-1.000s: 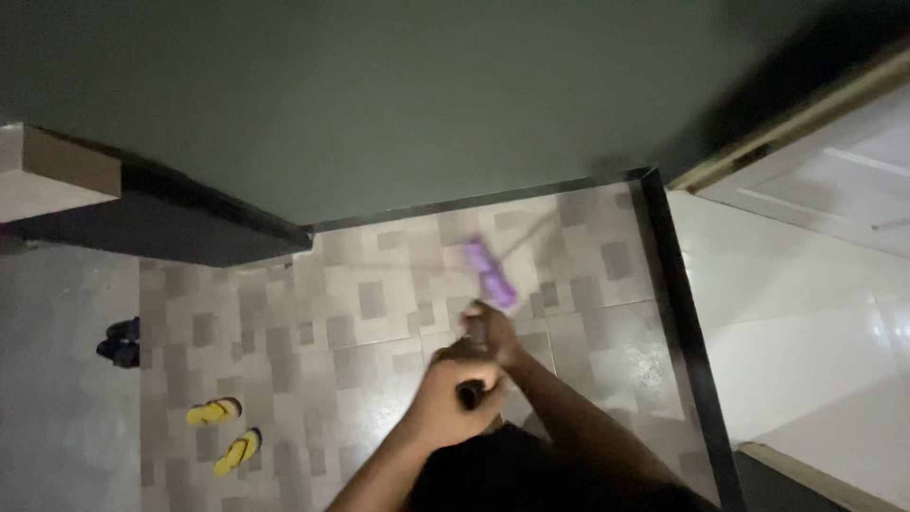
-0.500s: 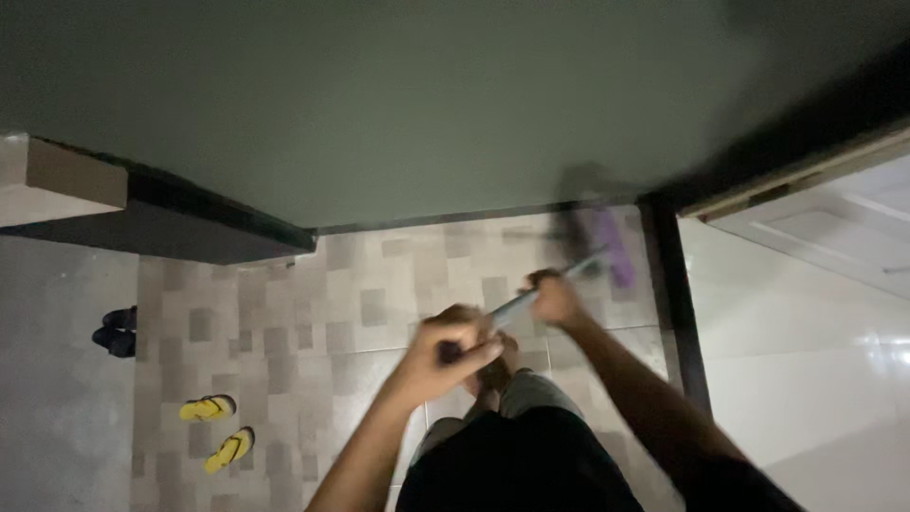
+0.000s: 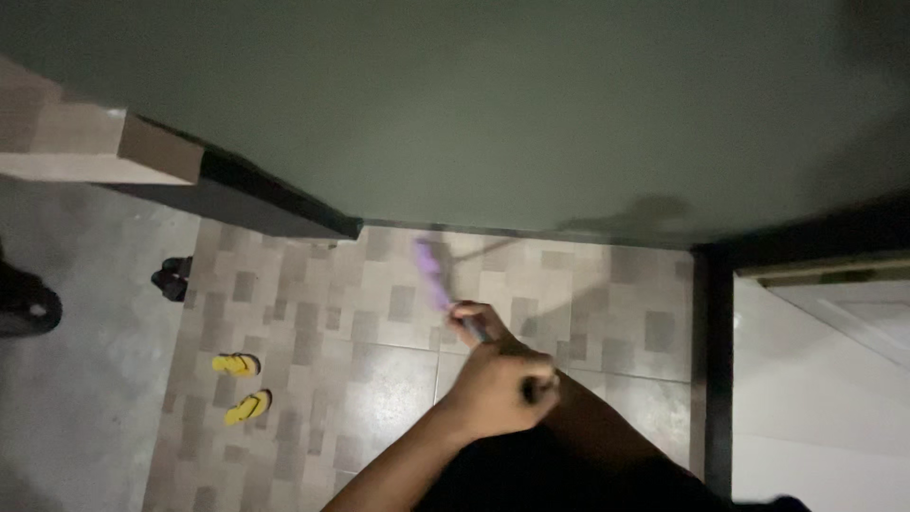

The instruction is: The person sweeps a tiled floor using a purple broom, moving it across the surface and around the edges of a hallway.

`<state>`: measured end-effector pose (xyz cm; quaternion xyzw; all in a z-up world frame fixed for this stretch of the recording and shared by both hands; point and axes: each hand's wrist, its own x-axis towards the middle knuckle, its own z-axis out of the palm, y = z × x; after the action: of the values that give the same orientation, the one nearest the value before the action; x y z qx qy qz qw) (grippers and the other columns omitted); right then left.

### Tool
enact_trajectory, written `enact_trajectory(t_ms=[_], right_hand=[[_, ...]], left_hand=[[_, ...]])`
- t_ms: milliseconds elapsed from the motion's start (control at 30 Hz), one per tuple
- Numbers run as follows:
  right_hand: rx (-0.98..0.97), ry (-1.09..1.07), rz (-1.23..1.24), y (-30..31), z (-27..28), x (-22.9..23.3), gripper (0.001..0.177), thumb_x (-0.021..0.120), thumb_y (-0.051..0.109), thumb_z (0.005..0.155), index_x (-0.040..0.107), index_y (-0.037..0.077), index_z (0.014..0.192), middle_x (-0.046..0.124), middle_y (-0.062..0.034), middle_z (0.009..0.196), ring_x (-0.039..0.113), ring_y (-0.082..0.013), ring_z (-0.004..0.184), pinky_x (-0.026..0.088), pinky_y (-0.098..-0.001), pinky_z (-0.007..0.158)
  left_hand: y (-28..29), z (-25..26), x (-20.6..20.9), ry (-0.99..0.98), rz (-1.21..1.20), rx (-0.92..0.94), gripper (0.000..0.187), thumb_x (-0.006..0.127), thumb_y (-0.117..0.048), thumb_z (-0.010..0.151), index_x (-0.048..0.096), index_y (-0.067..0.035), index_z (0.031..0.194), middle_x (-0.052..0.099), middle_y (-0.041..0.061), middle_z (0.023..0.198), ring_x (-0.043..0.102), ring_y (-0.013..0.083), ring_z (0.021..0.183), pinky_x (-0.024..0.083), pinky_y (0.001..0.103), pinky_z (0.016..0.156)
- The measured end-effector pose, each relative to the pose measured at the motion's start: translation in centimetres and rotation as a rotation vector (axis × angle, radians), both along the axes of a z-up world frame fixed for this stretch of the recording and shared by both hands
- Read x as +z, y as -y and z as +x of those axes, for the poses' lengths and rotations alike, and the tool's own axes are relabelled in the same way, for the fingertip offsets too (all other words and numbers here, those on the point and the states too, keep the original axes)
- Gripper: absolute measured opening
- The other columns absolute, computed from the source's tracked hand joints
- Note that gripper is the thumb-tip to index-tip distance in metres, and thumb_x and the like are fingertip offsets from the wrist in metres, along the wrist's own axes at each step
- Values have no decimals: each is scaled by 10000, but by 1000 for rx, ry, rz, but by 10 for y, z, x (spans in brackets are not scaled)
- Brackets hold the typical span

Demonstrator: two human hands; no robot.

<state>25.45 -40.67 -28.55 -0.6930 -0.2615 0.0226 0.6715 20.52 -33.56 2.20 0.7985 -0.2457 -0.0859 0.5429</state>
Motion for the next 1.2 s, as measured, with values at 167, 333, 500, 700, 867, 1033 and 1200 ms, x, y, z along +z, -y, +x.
enact_trajectory(t_ms=[167, 333, 500, 700, 867, 1033, 1200], right_hand=[[264, 261, 399, -55, 13, 59, 279, 803, 57, 1009, 539, 32, 1094, 672, -36, 982, 656, -137, 875, 535, -284, 814], [221, -135, -57, 4, -12, -4, 271, 774, 145, 817, 669, 7, 1025, 728, -73, 911, 712, -201, 849, 585, -386, 807], [8, -254, -1112, 105, 5, -59, 281, 748, 252, 768, 724, 46, 957, 740, -132, 935, 703, -301, 921, 569, -432, 849], [-205, -52, -1062, 111, -16, -67, 366, 756, 266, 652, 737, 14, 916, 716, -212, 906, 673, -414, 865, 545, -495, 743], [-42, -560, 8, -52, -49, -62, 105, 602, 166, 891, 574, 77, 844, 577, -53, 750, 564, -196, 667, 510, -356, 593], [64, -162, 287, -207, -77, -19, 141, 653, -68, 954, 530, -16, 907, 520, -68, 869, 492, -187, 765, 431, -336, 694], [264, 205, 279, -241, -92, 72, 152, 703, 38, 968, 562, -18, 978, 631, -74, 930, 619, -221, 787, 506, -333, 723]], left_hand=[[-3, 3, 46, -182, 59, -77, 130, 709, -139, 896, 647, -102, 789, 684, 48, 711, 674, 190, 593, 525, 336, 588], [-97, -35, 58, -82, -303, 164, 310, 747, -33, 784, 475, -80, 644, 591, 61, 670, 588, 177, 649, 444, 349, 626], [-114, 3, -101, -230, -598, 163, 241, 686, 27, 904, 492, -34, 775, 690, 130, 933, 672, 261, 974, 521, 448, 1020], [-90, -36, -140, -479, -311, 126, 216, 706, -48, 935, 520, -48, 825, 700, 78, 1077, 608, 158, 946, 514, 352, 879], [-166, -70, -53, -234, -185, 214, 311, 724, 5, 898, 456, 1, 740, 551, 128, 737, 526, 225, 674, 436, 373, 633], [-197, -84, -2, -38, 37, 33, 145, 711, -12, 726, 580, -26, 786, 647, 143, 757, 665, 309, 733, 507, 385, 666], [-215, -111, 38, -55, 28, -155, 91, 697, -45, 800, 633, -80, 854, 689, 107, 831, 707, 279, 784, 533, 382, 719]])
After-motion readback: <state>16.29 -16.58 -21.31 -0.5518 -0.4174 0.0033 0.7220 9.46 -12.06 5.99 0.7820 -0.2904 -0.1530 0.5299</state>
